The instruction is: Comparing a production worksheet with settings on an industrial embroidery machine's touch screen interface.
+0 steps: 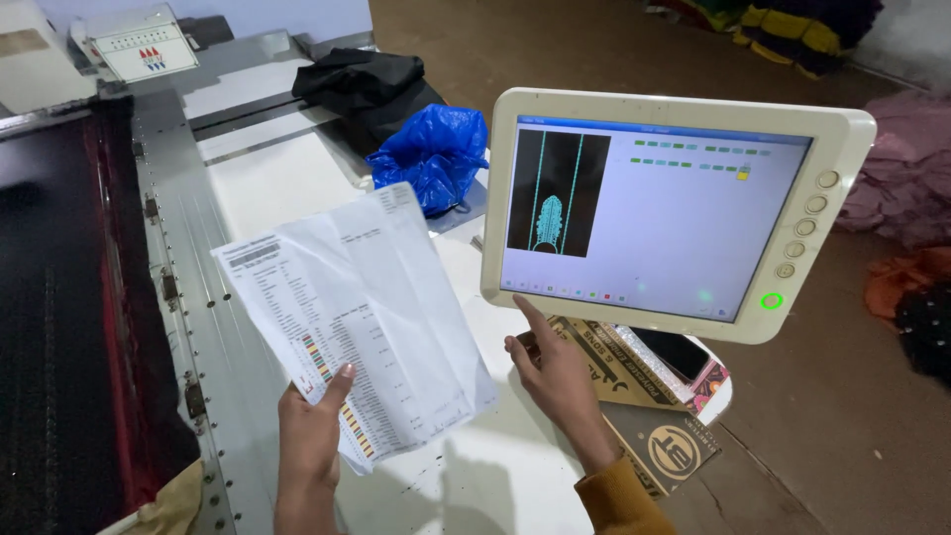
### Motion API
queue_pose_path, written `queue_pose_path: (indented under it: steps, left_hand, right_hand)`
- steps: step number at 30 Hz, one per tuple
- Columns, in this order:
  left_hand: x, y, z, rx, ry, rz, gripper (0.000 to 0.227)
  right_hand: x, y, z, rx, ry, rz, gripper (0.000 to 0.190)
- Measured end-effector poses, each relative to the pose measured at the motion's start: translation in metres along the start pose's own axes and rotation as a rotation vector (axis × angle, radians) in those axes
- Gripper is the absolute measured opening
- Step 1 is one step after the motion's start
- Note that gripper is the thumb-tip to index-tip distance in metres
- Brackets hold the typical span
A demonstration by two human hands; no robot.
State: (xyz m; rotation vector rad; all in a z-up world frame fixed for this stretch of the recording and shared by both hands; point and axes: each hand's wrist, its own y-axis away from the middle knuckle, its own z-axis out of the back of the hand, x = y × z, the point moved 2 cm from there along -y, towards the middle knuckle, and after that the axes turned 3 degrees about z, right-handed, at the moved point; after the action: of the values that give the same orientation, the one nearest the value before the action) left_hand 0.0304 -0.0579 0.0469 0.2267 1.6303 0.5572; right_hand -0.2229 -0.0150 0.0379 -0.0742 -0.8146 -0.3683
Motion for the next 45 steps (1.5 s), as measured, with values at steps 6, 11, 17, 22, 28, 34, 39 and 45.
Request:
queue_pose_path:
  steps: [6, 11, 17, 22, 28, 34, 39, 45]
  left_hand:
    - [0.007, -0.012, 0.01, -0.062, 0.055, 0.005, 0.035]
    - [0.007, -0.016, 0.014, -0.086, 0.044, 0.024, 0.034]
    - [0.013, -0.022, 0.012, -0.064, 0.012, -0.003, 0.034]
    - [0.012, -0.015, -0.006, 0.057, -0.135, -0.033, 0.041]
    - [0.014, 0.004, -0.03, 0.276, -0.192, -0.048, 0.045]
    - [0.031, 0.009, -0.05, 0.395, -0.356, -0.156, 0.045]
    - [0.034, 0.007, -0.057, 0.267, -0.304, -0.212, 0.043]
    - [0.014, 0.029, -0.064, 0.194, -0.198, -0.054, 0.043]
  right_hand:
    - [0.01, -0.006, -0.001, 0.043, 0.09, 0.017, 0.073]
    - [0.01, -0.015, -0.009, 0.068, 0.202, -0.019, 0.073]
    - [0.008, -0.01, -0.007, 0.063, 0.059, -0.031, 0.062]
    - [0.001, -0.006, -0.009, 0.15, -0.169, 0.004, 0.057]
    - [-0.004, 0.013, -0.003, 0.179, -0.478, -0.207, 0.053]
    - [-0.031, 0.025, 0.012, -0.044, -0.625, -0.318, 0.05]
    - [-0.074, 0.028, 0.045, -0.406, -0.486, -0.081, 0.026]
    - [-0.085, 0.052, 0.093, -0.63, -0.17, -0.294, 0.053]
